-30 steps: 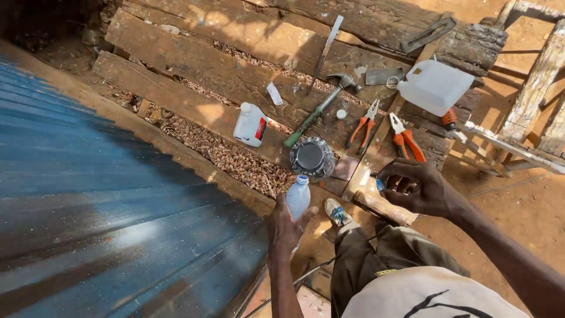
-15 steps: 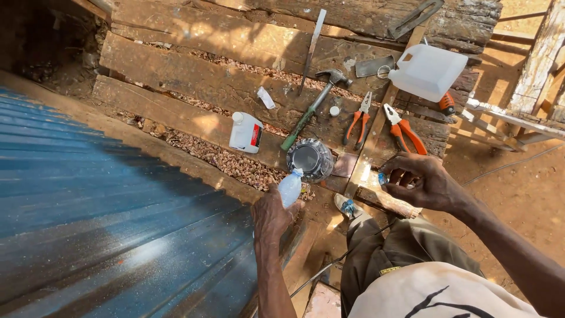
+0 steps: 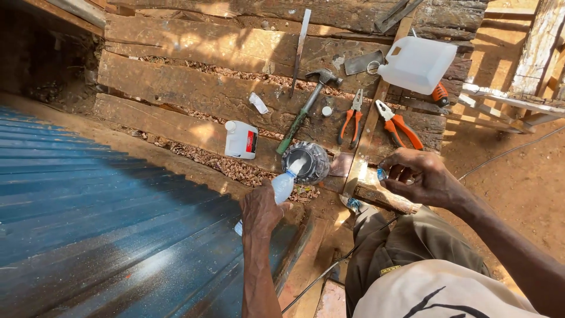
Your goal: Preparing a mixture and cleaning a circular component using various liquids and a stirring stick on a wooden workbench.
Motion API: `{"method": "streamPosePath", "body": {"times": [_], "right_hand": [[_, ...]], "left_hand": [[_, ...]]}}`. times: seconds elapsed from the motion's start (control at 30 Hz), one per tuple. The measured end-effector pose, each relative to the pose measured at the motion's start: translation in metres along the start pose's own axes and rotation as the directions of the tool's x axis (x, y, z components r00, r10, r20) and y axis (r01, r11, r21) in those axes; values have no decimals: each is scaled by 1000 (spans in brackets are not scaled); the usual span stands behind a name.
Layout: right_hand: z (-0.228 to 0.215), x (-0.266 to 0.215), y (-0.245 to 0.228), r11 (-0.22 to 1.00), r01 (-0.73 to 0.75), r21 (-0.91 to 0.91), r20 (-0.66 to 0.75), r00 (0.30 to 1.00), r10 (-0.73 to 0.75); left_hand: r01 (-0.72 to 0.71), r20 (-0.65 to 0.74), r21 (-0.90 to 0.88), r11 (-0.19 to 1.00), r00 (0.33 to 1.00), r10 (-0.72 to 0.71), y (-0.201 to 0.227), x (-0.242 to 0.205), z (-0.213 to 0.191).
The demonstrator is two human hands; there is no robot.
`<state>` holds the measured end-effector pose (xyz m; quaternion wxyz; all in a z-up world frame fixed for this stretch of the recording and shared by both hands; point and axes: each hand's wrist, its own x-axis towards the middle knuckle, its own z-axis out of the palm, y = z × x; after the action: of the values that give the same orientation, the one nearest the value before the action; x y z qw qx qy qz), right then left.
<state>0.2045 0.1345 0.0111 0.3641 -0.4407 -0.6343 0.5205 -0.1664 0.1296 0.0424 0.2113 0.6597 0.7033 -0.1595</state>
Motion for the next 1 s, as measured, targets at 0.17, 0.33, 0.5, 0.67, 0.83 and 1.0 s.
{"method": "streamPosePath", "body": {"times": [0.17, 0.33, 0.5, 0.67, 0.83, 1.0], "right_hand": [[-1, 1, 4, 1000, 22, 12, -4, 1000, -22], [-2, 0, 7, 1000, 20, 20, -32, 999, -19], [-2, 0, 9, 1000, 9, 10, -52, 999, -9], [-3, -3, 20, 1000, 14, 14, -74, 997, -13], [-5, -5, 27, 999, -7, 46, -92, 996, 11], [-10, -3, 19, 998, -14, 54, -96, 995, 19]], "left_hand": [[-58, 32, 105, 993, 998, 55, 13, 4, -26], [-108, 18, 190, 976, 994, 107, 25, 18, -37], [-66, 51, 321, 945, 997, 52, 47, 44, -40], [-133, 147, 430, 893, 986, 76, 49, 63, -35], [-156, 132, 484, 861, 986, 104, 60, 76, -33], [-148, 146, 548, 823, 986, 79, 69, 78, -35]]}}
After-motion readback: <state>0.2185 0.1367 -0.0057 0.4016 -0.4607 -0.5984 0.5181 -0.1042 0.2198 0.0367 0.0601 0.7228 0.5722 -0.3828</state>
